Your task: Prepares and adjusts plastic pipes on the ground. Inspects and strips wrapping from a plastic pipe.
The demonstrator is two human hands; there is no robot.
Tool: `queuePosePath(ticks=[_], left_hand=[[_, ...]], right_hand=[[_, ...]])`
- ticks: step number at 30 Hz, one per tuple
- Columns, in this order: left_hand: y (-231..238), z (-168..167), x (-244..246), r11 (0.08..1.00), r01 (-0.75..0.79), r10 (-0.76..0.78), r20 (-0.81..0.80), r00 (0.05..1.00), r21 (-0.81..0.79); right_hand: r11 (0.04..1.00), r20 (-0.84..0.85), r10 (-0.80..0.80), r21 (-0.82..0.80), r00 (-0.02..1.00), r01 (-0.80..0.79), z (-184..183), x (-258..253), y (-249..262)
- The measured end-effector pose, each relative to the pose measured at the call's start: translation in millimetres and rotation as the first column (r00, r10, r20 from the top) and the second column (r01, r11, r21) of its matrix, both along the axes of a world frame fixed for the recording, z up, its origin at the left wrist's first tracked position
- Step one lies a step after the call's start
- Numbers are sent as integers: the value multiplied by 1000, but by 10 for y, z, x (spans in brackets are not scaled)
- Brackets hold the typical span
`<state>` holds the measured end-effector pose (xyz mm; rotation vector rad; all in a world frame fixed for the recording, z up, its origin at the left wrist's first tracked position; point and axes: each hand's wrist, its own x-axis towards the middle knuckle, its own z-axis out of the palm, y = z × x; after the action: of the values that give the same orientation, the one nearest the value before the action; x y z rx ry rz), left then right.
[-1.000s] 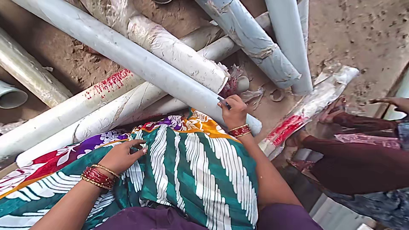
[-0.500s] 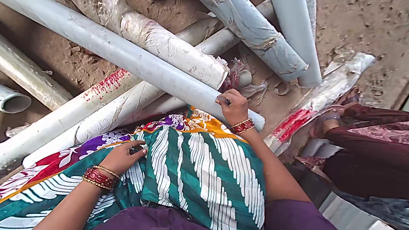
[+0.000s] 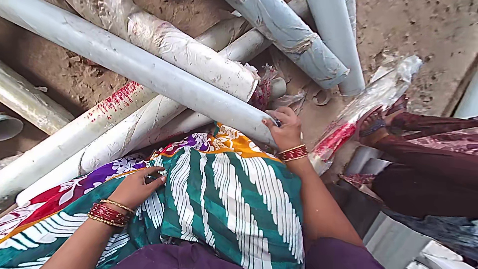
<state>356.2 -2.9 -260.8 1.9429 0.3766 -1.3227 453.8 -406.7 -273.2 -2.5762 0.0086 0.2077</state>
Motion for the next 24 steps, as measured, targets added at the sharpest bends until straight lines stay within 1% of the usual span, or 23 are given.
queuePosePath(ticks=[1, 2, 3, 4, 6, 7, 8, 9, 10, 11, 12, 13, 14, 15, 17, 18, 20, 22, 23, 24], left_hand=[[-2, -7, -4, 1000, 4, -4, 14, 1000, -6], [-1, -19, -14, 1000, 9, -8, 29, 1000, -16], [-4, -29, -27, 1000, 9, -8, 45, 999, -22], [-3, -41, -39, 1000, 6, -5, 56, 998, -26], [10, -49, -50, 1000, -4, 6, 62, 998, -21], [16, -52, -61, 1000, -6, 7, 65, 998, -19], [18, -50, -72, 1000, -8, 10, 69, 998, -18], [16, -45, -81, 1000, -11, 12, 70, 997, -18], [9, -42, -91, 1000, -10, 11, 72, 997, -17], [6, -40, -95, 1000, -10, 12, 71, 997, -15], [6, -46, -99, 1000, -17, 18, 72, 997, -12], [6, -52, -104, 1000, -26, 27, 69, 997, -12], [6, -57, -114, 999, -36, 37, 69, 997, -13], [5, -65, -116, 999, -41, 42, 73, 996, -16], [-9, -71, -101, 999, -33, 35, 84, 996, -21], [-19, -66, -88, 999, -30, 32, 83, 996, -21], [-23, -57, -72, 999, -30, 31, 80, 996, -15], [-30, -66, -74, 1000, -28, 29, 80, 996, -13], [-31, -74, -78, 1000, -28, 29, 78, 997, -12], [-30, -79, -80, 1000, -29, 29, 75, 997, -12]], right_hand=[[996, 84, 78, -56, 993, -73, -93, -70, -3], [990, 149, 116, -102, 982, -101, -158, -149, 1], [987, 198, 112, -136, 974, -86, -185, -232, 10], [985, 228, 74, -168, 971, -35, -176, -310, 19], [955, 232, -100, -252, 968, 159, -87, -455, -3], [913, 214, -238, -283, 947, 294, -27, -495, -66], [853, 161, -411, -281, 897, 441, 54, -500, -150], [779, 84, -575, -247, 814, 576, 146, -482, -258], [706, 6, -693, -201, 721, 680, 216, -464, -381], [646, -51, -761, -145, 647, 749, 243, -444, -481], [602, -118, -796, -56, 594, 796, 225, -409, -559], [542, -200, -815, 69, 544, 837, 198, -358, -614], [492, -278, -812, 148, 514, 858, 200, -308, -642], [489, -316, -801, 145, 509, 860, 216, -257, -655], [556, -326, -784, 8, 528, 831, 242, -159, -660], [569, -333, -785, -50, 523, 821, 249, -124, -659], [557, -330, -800, -99, 501, 824, 241, -99, -660], [512, -307, -828, -73, 469, 856, 237, -94, -703], [503, -311, -826, -29, 470, 864, 220, -90, -743], [523, -333, -801, 16, 498, 852, 196, -93, -791]])
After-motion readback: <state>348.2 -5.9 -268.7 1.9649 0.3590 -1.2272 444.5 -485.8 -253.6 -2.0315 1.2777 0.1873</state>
